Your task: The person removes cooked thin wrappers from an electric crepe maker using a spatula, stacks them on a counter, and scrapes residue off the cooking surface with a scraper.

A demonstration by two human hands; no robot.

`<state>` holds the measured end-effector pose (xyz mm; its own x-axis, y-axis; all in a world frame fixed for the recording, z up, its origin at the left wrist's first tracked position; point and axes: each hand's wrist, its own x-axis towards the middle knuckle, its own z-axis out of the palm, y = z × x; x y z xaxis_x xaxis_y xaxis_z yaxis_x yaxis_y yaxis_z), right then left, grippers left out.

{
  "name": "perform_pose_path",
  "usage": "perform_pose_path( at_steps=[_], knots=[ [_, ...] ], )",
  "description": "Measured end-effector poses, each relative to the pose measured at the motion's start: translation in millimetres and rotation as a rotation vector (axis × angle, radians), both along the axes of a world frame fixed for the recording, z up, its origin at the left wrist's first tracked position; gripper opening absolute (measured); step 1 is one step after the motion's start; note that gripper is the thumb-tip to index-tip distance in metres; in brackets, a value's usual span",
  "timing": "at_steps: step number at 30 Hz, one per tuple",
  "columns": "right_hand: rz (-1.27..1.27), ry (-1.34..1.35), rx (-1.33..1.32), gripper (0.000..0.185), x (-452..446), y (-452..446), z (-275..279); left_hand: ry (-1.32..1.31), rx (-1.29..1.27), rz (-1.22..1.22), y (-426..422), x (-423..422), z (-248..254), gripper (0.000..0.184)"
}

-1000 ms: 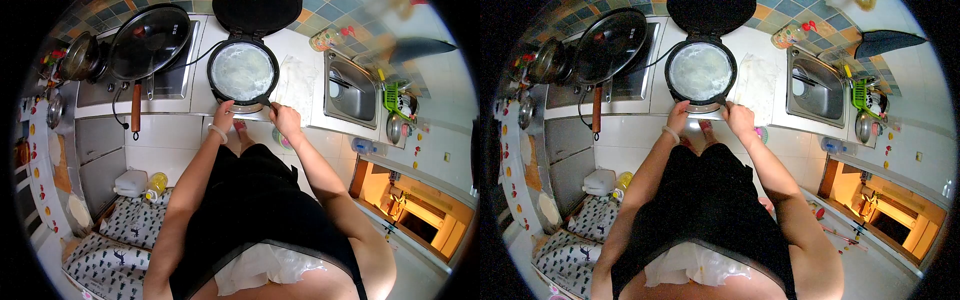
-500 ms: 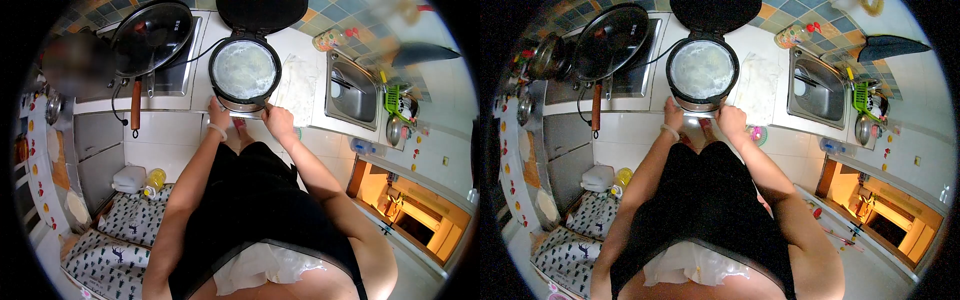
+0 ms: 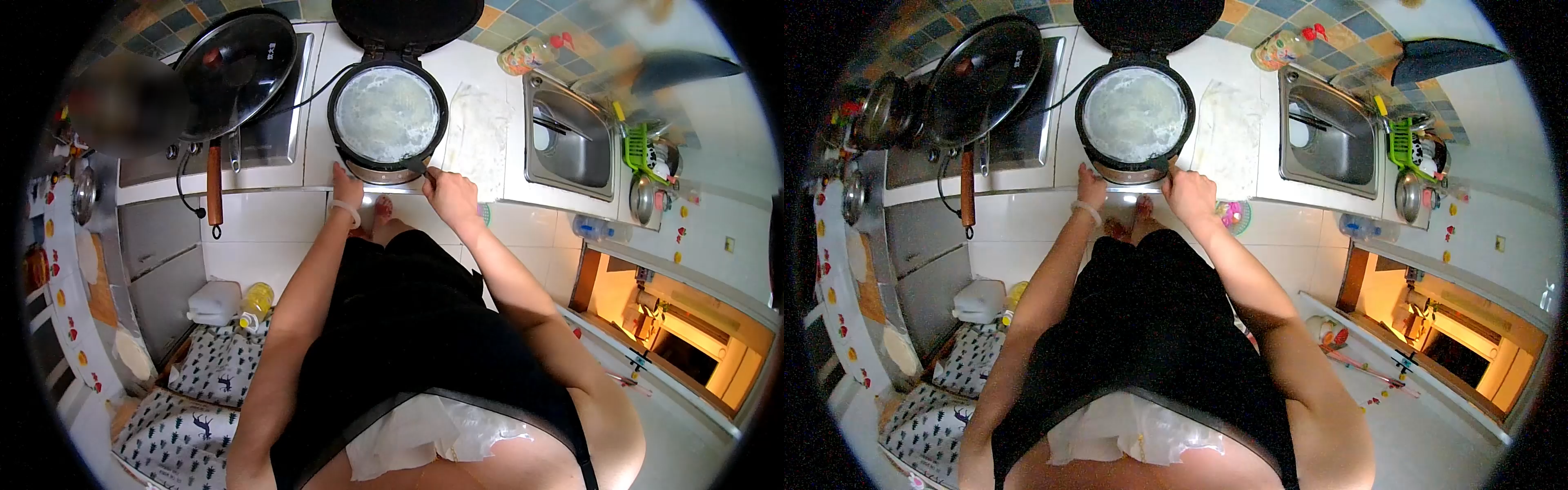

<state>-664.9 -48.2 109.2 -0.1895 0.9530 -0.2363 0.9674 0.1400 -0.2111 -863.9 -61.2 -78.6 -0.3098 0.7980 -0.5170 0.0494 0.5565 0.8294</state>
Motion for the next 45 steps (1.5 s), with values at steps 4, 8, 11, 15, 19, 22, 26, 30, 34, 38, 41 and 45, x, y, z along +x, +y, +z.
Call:
perform_pose_path(
  at_steps=[4, 8, 11, 15, 19, 22, 26, 30, 34, 38, 41, 45],
  knots=[
    [0.023, 0.009, -0.021, 0.021, -1.7, 18.9, 12.5, 0.1, 0.027, 0.03, 9.5, -3.6, 12.7, 0.072],
    [-0.07, 0.076, 0.021, 0.021, 14.5, 34.5, 21.1, 0.311, 0.091, -0.032, 19.5, -5.7, 44.5, 0.07],
    [-0.109, 0.12, 0.042, 0.022, 32.1, 39.3, 15.0, 0.384, 0.179, -0.029, 29.5, 2.1, 56.5, 0.066],
    [-0.124, 0.154, 0.05, 0.023, 47.6, 45.4, 13.3, 0.504, 0.295, -0.098, 36.9, 7.0, 61.6, 0.061],
    [-0.094, 0.174, 0.119, 0.022, 59.6, 61.5, 9.7, 0.519, 0.316, -0.1, 43.3, 17.3, 62.7, 0.06],
    [-0.048, 0.153, 0.143, 0.02, 64.2, 88.5, 11.1, 0.496, 0.355, -0.075, 43.1, 24.3, 70.1, 0.059],
    [-0.044, 0.076, 0.061, 0.02, 60.6, 116.5, 14.1, 0.552, 0.343, -0.01, 41.0, 19.2, 72.5, 0.064],
    [-0.109, -0.001, -0.008, 0.017, 59.7, 122.4, 10.7, 0.54, 0.181, 0.006, 40.0, 2.1, 53.9, 0.074],
    [-0.163, 0.09, -0.063, 0.017, 76.1, 125.2, 0.1, 0.407, 0.004, -0.023, 39.5, -5.8, 45.1, 0.078],
    [-0.186, 0.189, -0.079, 0.02, 86.2, 126.1, -8.2, 0.35, 0.04, -0.045, 40.5, -9.7, 38.0, 0.079],
    [-0.216, 0.237, -0.081, 0.019, 92.1, 120.9, -17.8, 0.318, 0.057, -0.064, 38.8, -11.6, 38.5, 0.078],
    [-0.236, 0.31, -0.077, 0.018, 91.6, 113.7, -18.9, 0.357, 0.067, -0.123, 38.5, -15.2, 25.5, 0.077]
  ],
)
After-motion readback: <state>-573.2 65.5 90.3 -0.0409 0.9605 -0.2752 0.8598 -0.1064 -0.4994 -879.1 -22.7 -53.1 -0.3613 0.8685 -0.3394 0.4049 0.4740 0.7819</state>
